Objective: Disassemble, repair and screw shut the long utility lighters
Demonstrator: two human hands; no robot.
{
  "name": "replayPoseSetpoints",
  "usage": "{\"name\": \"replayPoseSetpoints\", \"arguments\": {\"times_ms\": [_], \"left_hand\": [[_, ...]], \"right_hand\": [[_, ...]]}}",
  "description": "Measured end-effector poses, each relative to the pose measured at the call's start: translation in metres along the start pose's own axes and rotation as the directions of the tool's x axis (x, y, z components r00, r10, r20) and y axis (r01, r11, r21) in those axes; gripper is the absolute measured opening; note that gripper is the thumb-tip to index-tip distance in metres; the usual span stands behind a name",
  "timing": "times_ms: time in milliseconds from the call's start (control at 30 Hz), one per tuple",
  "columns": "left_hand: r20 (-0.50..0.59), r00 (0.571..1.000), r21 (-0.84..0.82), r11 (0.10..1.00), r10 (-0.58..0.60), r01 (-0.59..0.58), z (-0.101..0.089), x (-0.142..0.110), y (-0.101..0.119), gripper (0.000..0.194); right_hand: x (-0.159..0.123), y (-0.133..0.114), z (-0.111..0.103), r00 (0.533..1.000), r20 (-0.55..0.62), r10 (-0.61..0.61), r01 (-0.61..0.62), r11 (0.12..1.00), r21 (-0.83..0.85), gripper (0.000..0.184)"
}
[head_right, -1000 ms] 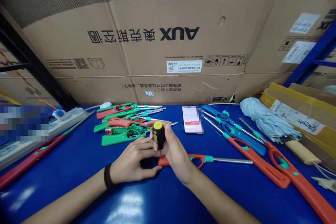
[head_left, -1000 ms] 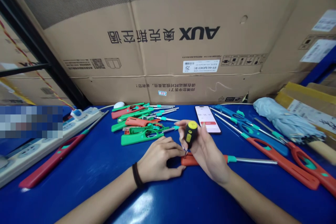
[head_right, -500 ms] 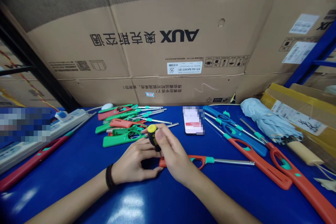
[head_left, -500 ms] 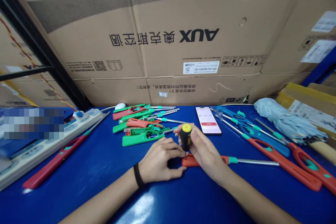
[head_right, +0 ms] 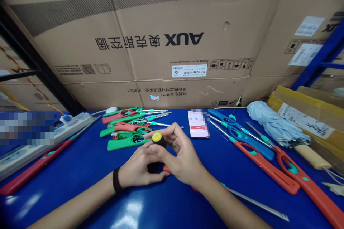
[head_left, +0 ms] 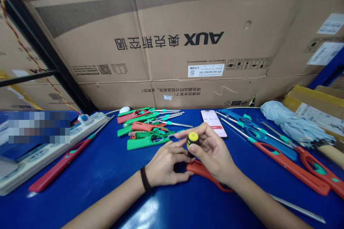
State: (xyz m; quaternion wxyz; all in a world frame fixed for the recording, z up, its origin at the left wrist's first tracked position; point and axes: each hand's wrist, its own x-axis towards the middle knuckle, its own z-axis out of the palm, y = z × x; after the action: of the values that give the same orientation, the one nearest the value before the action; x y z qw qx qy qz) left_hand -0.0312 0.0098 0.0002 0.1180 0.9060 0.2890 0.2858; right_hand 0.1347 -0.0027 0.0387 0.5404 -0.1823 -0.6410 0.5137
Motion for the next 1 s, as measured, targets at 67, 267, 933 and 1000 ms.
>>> {"name": "replayPoseSetpoints", "arguments": {"times_ms": [67,267,933,1000], "left_hand": [[0.028,1.0,-0.016,1.0,-0.008,0.008,-0.002,0.001,0.0,0.017],[0.07,0.997,-0.043,0.999,-0.012,0.015,-0.002,0.002,0.0,0.02],[0.223,0.97,0.128,0.989,-0.097,0.07,-0.016,0.004,-0.003,0.049],[0.199,0.977,0.16,0.986,-0.075,0.043,-0.01,0.003,-0.004,0.046]], "right_hand": [[0.001,-0.001,0.0,0.998,-0.049,-0.032,0.032,0.999,0.002,0.017],[0.019,-0.052,-0.015,0.853,-0.451,-0.264,0.27,0.961,-0.053,0.019],[-0.024,-0.026,-0.109,0.993,-0.057,-0.103,-0.022,0.316,-0.948,0.022],[-0.024,-0.014,-0.115,0.985,0.068,-0.158,0.097,0.183,-0.978,0.019]]}}
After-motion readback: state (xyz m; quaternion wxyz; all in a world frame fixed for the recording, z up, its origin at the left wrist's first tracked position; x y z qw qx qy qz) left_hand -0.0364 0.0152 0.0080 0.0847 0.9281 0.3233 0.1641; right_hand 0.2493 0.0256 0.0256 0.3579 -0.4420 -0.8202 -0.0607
